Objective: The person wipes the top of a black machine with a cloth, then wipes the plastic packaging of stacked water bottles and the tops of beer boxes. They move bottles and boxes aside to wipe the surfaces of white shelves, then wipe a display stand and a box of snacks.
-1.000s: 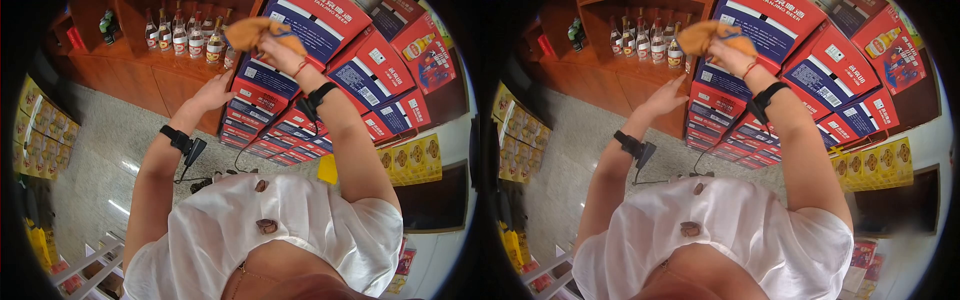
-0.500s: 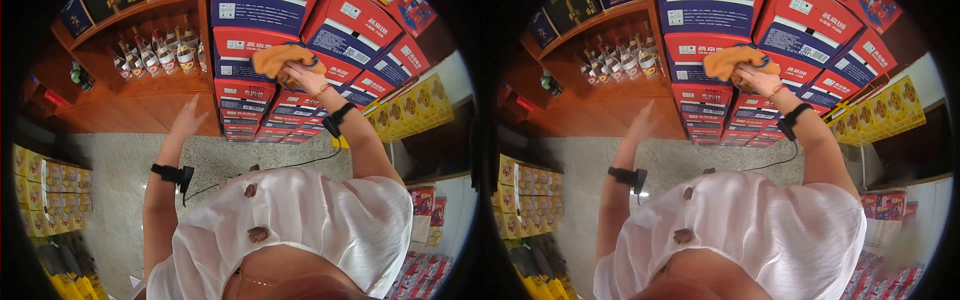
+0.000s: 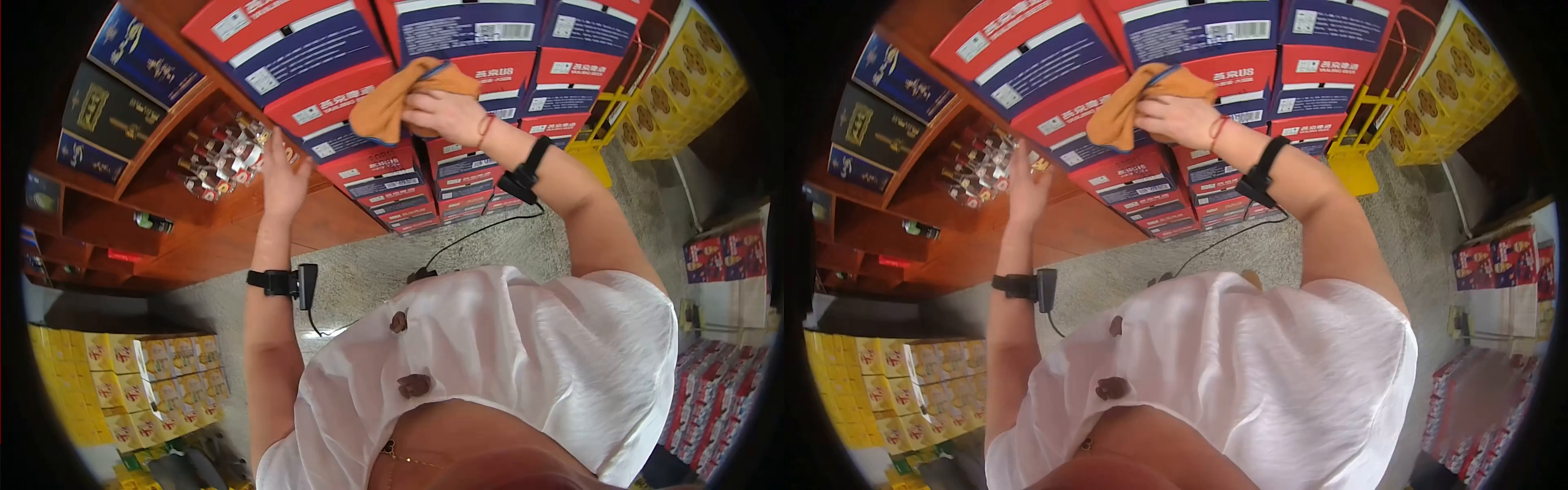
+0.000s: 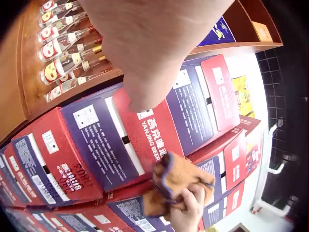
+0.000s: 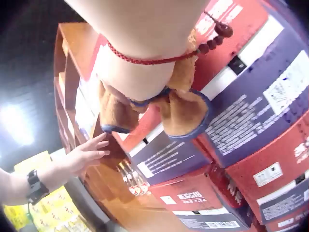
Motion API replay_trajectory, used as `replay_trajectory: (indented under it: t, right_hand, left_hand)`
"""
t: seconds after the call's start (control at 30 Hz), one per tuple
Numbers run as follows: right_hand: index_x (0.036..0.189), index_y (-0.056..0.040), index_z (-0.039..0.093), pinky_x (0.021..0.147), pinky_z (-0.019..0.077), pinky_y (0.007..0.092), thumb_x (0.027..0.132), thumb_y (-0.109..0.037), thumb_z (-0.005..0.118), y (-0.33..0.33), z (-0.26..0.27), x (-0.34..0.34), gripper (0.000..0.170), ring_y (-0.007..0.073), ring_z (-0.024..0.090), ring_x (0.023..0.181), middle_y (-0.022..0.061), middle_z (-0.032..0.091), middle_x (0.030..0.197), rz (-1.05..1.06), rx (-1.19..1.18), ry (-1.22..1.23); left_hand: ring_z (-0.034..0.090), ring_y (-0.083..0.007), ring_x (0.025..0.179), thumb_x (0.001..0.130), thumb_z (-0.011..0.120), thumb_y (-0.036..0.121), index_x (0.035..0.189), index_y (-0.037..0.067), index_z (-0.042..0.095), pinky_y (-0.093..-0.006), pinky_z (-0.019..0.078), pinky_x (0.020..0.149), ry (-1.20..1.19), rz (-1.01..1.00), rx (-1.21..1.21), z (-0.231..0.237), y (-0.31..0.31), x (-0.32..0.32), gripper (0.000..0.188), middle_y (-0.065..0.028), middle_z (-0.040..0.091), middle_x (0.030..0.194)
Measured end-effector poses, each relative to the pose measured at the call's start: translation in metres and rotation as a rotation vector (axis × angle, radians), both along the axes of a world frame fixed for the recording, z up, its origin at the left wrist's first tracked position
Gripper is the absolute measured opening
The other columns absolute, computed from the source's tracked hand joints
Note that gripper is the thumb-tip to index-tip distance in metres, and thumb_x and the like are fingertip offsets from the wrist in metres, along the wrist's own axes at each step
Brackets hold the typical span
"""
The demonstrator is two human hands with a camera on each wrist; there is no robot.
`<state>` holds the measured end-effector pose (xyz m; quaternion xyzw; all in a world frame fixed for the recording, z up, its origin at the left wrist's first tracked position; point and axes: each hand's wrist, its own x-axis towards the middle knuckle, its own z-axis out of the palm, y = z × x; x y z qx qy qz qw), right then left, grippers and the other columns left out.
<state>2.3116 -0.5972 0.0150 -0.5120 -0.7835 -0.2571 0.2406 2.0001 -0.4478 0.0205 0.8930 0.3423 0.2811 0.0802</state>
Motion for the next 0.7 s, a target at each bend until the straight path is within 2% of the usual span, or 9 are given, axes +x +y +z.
replay_trajectory:
  t: [0.17, 0.23, 0.3, 0.4, 0.57, 0.6, 0.63, 0.67, 0.7]
  right_hand:
    - [0.096, -0.0100, 0.060, 0.084, 0.0450, 0.0404, 0.070, -0.009, 0.063, -0.077, -0.026, 0.120, 0.026, 0.0324, 0.053, 0.099, 0.0093, 0.053, 0.104, -0.376, 0.241, 0.163]
    - [0.093, -0.0062, 0.059, 0.086, 0.0425, 0.0437, 0.066, -0.006, 0.065, -0.106, -0.040, 0.171, 0.028, 0.0357, 0.051, 0.099, 0.0141, 0.053, 0.103, -0.713, 0.420, 0.210]
    - [0.107, -0.0038, 0.058, 0.092, 0.0404, 0.0427, 0.066, -0.003, 0.063, -0.130, -0.072, 0.226, 0.041, 0.0385, 0.048, 0.105, 0.0196, 0.050, 0.109, -1.021, 0.519, 0.537]
    - [0.129, -0.0031, 0.048, 0.102, 0.0352, 0.0363, 0.070, -0.004, 0.060, -0.136, -0.093, 0.250, 0.060, 0.0376, 0.043, 0.115, 0.0223, 0.043, 0.121, -0.912, 0.674, 0.955]
    - [0.122, -0.0071, 0.053, 0.094, 0.0386, 0.0437, 0.063, -0.009, 0.064, -0.068, -0.084, 0.146, 0.060, 0.0363, 0.047, 0.106, 0.0202, 0.049, 0.107, -0.766, 0.823, 1.012]
    - [0.121, -0.0078, 0.053, 0.092, 0.0391, 0.0448, 0.063, -0.011, 0.065, -0.059, -0.084, 0.115, 0.060, 0.0374, 0.046, 0.102, 0.0189, 0.047, 0.104, -0.711, 0.686, 1.056]
    - [0.124, -0.0037, 0.048, 0.096, 0.0355, 0.0451, 0.068, -0.011, 0.061, -0.054, -0.085, 0.081, 0.058, 0.0372, 0.044, 0.111, 0.0213, 0.045, 0.115, -0.744, 0.573, 0.951]
    - [0.120, -0.0055, 0.052, 0.093, 0.0403, 0.0432, 0.070, -0.013, 0.061, -0.042, -0.106, 0.071, 0.052, 0.0359, 0.051, 0.105, 0.0207, 0.053, 0.110, -0.470, 0.439, 1.159]
    - [0.113, -0.0051, 0.056, 0.089, 0.0442, 0.0430, 0.072, -0.012, 0.060, -0.032, -0.125, 0.061, 0.041, 0.0355, 0.056, 0.101, 0.0194, 0.059, 0.105, -0.398, 0.344, 1.103]
  left_hand:
    - [0.027, -0.0423, 0.132, 0.081, 0.065, 0.019, 0.144, 0.002, 0.016, -0.0417, 0.0267, 0.108, -0.048, 0.153, 0.043, 0.025, 0.021, 0.028, 0.081, -0.0305, 0.025, 0.142]
    - [0.027, -0.0418, 0.132, 0.080, 0.067, 0.019, 0.144, -0.002, 0.012, -0.0422, 0.0263, 0.109, -0.003, 0.142, 0.021, 0.021, 0.026, 0.043, 0.086, -0.0305, 0.024, 0.142]
    - [0.028, -0.0415, 0.132, 0.079, 0.068, 0.019, 0.142, -0.008, 0.006, -0.0423, 0.0260, 0.109, -0.127, 0.152, -0.039, 0.011, 0.028, 0.055, 0.092, -0.0312, 0.024, 0.142]
    - [0.025, -0.0443, 0.132, 0.079, 0.068, 0.020, 0.139, -0.013, 0.000, -0.0430, 0.0243, 0.109, -0.099, 0.219, -0.054, 0.016, 0.018, 0.070, 0.098, -0.0356, 0.020, 0.141]
    - [0.023, -0.0470, 0.131, 0.077, 0.070, 0.019, 0.138, -0.014, -0.002, -0.0440, 0.0235, 0.110, -0.114, 0.278, -0.061, 0.012, 0.016, 0.083, 0.100, -0.0384, 0.019, 0.139]
    - [0.023, -0.0470, 0.130, 0.076, 0.070, 0.019, 0.138, -0.014, -0.001, -0.0441, 0.0235, 0.110, -0.110, 0.299, -0.011, 0.007, 0.024, 0.082, 0.100, -0.0382, 0.019, 0.139]
    - [0.024, -0.0471, 0.130, 0.076, 0.071, 0.018, 0.138, -0.015, -0.001, -0.0442, 0.0236, 0.110, -0.107, 0.329, 0.036, 0.002, 0.026, 0.078, 0.100, -0.0380, 0.020, 0.138]
    - [0.024, -0.0461, 0.131, 0.076, 0.071, 0.018, 0.138, -0.014, -0.001, -0.0436, 0.0233, 0.110, -0.108, 0.311, 0.013, 0.006, 0.019, 0.080, 0.100, -0.0378, 0.020, 0.139]
    - [0.024, -0.0461, 0.131, 0.076, 0.071, 0.018, 0.138, -0.014, -0.001, -0.0436, 0.0233, 0.110, -0.098, 0.309, 0.012, 0.005, 0.020, 0.078, 0.100, -0.0378, 0.020, 0.139]
